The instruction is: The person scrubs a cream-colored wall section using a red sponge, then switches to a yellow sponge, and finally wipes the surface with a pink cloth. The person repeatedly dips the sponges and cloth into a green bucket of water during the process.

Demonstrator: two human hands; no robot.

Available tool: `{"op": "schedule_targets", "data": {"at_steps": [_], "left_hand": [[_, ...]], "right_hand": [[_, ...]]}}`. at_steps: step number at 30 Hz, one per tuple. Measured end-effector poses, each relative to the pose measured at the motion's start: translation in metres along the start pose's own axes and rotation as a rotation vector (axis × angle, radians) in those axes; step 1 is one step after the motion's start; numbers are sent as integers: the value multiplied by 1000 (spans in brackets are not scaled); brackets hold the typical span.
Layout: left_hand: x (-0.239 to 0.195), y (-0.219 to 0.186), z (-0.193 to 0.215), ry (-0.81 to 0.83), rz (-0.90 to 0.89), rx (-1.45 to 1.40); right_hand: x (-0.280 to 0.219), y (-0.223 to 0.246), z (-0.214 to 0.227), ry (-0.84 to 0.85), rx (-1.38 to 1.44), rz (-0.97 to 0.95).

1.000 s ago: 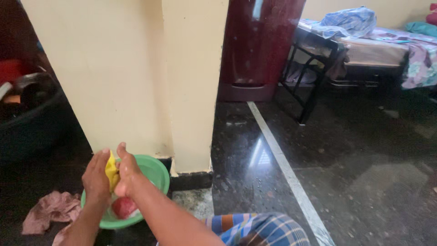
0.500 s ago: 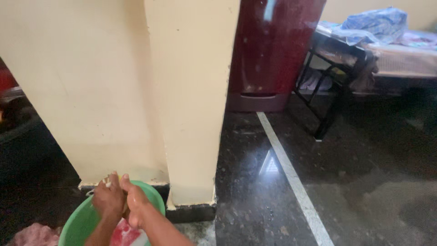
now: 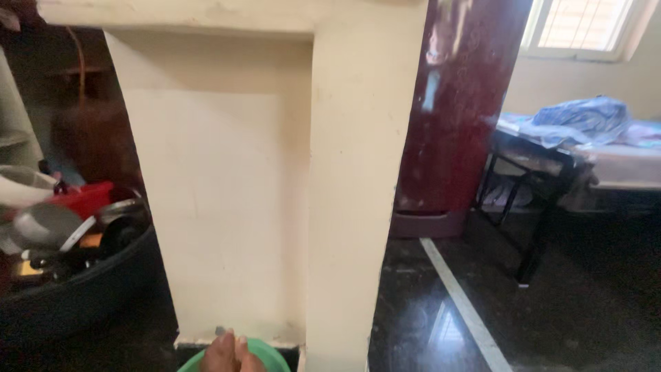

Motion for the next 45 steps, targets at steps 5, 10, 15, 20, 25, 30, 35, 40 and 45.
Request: {"op": "schedule_targets", "data": {"at_steps": [5, 10, 15, 20, 25, 30, 35, 40, 45], "left_hand": [[24, -51, -28, 103, 24, -38], [22, -87, -45, 467, 67, 35], [-12, -145, -29, 377, -179, -26], [-103, -251, 46, -78, -827, -378], [-183, -372, 55, -288, -1366, -366], [-217, -415, -20, -192, -1751, -30], [-208, -425, -27, -155, -1788, 161], [-191, -485, 6, -404, -1629, -149], [-224, -489, -43, 106, -1926, 406]], "right_hand": [[1, 70, 5, 1, 0, 47], [-4, 105, -11, 13, -14, 85], [-1, 114, -15, 4, -33, 146], [-14, 184, 3, -126, -340, 306], [-111, 339, 13, -715, -1244, 1240], [-174, 387, 12, -918, -1608, 1382], [-191, 402, 6, -941, -1745, 1509], [-191, 403, 12, -964, -1613, 1527], [-206, 420, 24, -1059, -1241, 1521]]}}
Point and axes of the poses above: each hand's wrist, its own x-axis towards the middle knuckle, its own z-axis out of the back of the hand, y = z × x, the point moved 10 cm from there along x, towards the middle knuckle, and after that the axes turned 15 degrees about -x, right-handed, at the moved point
